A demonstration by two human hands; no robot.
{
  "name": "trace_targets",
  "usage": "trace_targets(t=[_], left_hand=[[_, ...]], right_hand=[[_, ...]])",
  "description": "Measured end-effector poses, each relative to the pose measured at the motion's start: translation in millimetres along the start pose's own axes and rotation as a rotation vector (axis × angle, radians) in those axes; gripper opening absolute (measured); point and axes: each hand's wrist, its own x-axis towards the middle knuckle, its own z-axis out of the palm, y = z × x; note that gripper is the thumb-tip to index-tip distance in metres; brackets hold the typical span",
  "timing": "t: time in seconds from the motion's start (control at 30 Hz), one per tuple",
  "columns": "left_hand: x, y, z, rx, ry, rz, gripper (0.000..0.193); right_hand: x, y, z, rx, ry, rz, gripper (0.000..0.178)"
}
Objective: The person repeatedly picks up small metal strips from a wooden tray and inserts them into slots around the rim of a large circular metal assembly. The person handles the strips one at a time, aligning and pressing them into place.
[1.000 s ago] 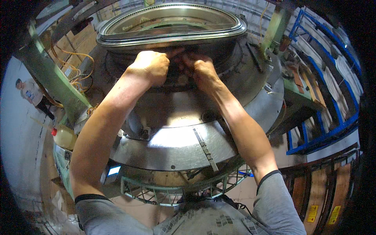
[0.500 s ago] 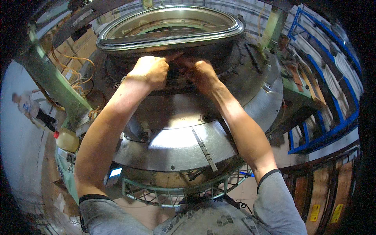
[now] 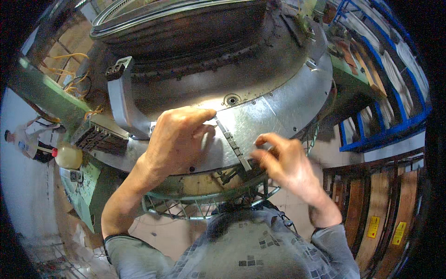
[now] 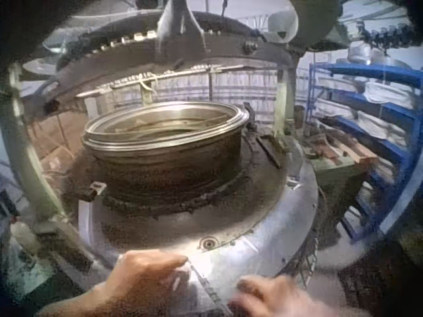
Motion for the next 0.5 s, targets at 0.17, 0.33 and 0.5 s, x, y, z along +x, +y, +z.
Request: trace_targets(t=[0.17,0.33,0.5], left_hand=[[-2,0,14,-0.191,0.088,-0.213,0.021],[-4,7,18,-0.420,0.191,-0.479,0.019],[24,6,19,-1.503,0.253,-0.549,0.036]], right_hand=[[-16,-13,39,0.235,0.050,0.122,0.040],[-18,-20,42,0.575,0.075,0.204,0.037],[25,-11,26,0.481,0.153,-0.098,0.035]])
